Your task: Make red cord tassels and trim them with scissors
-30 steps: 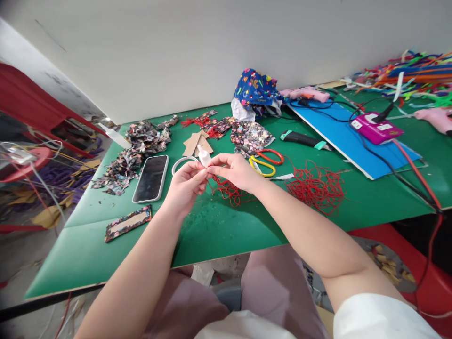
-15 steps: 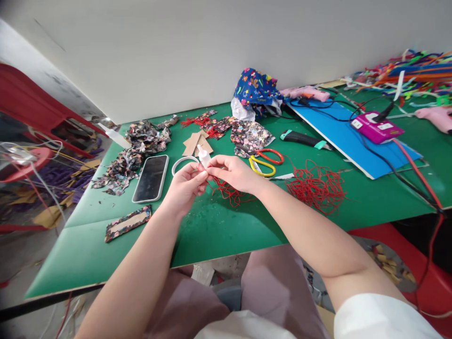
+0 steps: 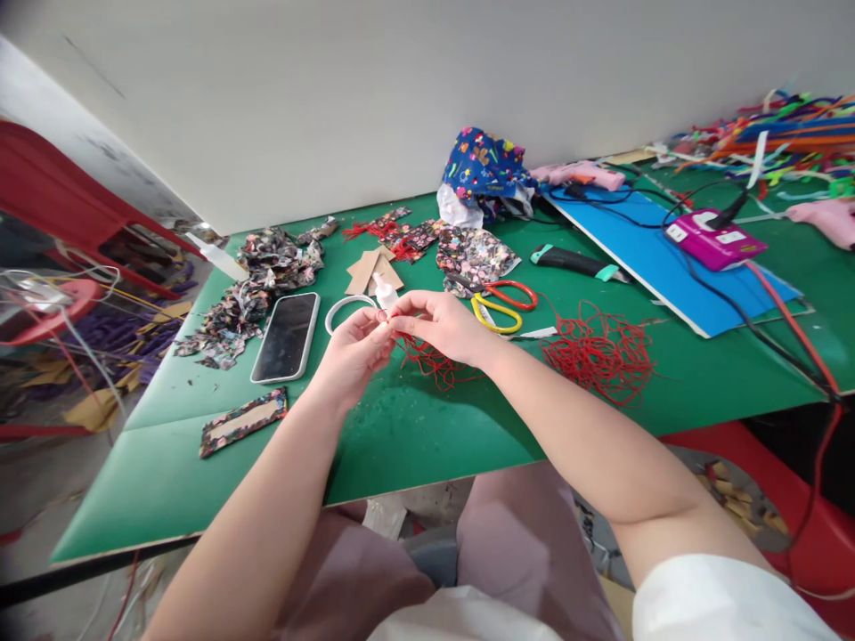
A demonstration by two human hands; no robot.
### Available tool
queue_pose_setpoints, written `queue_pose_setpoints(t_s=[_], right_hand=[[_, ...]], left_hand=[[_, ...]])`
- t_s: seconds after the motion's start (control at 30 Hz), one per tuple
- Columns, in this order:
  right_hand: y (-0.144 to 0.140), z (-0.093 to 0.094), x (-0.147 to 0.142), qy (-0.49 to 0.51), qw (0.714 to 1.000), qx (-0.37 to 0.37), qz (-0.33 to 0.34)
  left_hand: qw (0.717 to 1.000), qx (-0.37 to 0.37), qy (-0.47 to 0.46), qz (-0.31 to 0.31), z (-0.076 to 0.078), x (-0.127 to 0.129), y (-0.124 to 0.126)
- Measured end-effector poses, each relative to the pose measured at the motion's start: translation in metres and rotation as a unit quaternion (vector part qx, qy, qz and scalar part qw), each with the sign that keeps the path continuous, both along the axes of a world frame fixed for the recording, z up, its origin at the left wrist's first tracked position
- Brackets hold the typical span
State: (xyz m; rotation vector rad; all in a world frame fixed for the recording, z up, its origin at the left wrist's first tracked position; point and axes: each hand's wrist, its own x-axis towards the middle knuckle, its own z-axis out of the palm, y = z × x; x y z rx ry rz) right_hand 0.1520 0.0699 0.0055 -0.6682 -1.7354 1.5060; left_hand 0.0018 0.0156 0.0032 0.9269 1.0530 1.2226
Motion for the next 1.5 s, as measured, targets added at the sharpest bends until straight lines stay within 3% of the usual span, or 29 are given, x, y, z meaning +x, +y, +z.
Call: queue_pose_setpoints(t_s=[0.43, 0.83, 1.07, 1.17, 1.27, 1.37, 1.5], right_hand=[[-0.006, 0.006, 0.002, -0.061, 0.997, 0.057, 0.009], [-0.002, 0.001, -0.001, -0.015, 0.999, 0.033, 0.004], [0.003, -0.002, 0.002, -0.023, 0.996, 0.072, -0.044], [0.002, -0.001, 0.002, -0.011, 0.995, 0.081, -0.056], [0.001, 0.0, 0.002, -0.028, 0.991, 0.108, -0.068], [0.001, 0.0, 0.001, -0.045, 0.986, 0.139, -0.078], [0.0, -0.001, -0.002, -0.036, 0.987, 0.136, -0.079]], left_hand=[[1.0, -0.005, 0.015, 0.003, -0.003, -0.001, 0.001], [0.997, 0.015, 0.069, 0.0, -0.003, 0.002, 0.001], [0.981, 0.009, 0.192, 0.017, -0.011, 0.001, 0.005], [0.961, 0.057, 0.26, 0.069, -0.012, 0.001, 0.006], [0.969, 0.093, 0.194, 0.123, -0.009, 0.003, 0.005], [0.993, 0.075, 0.074, 0.062, -0.004, 0.006, 0.002], [0.999, 0.026, -0.028, -0.005, -0.003, 0.008, 0.0]])
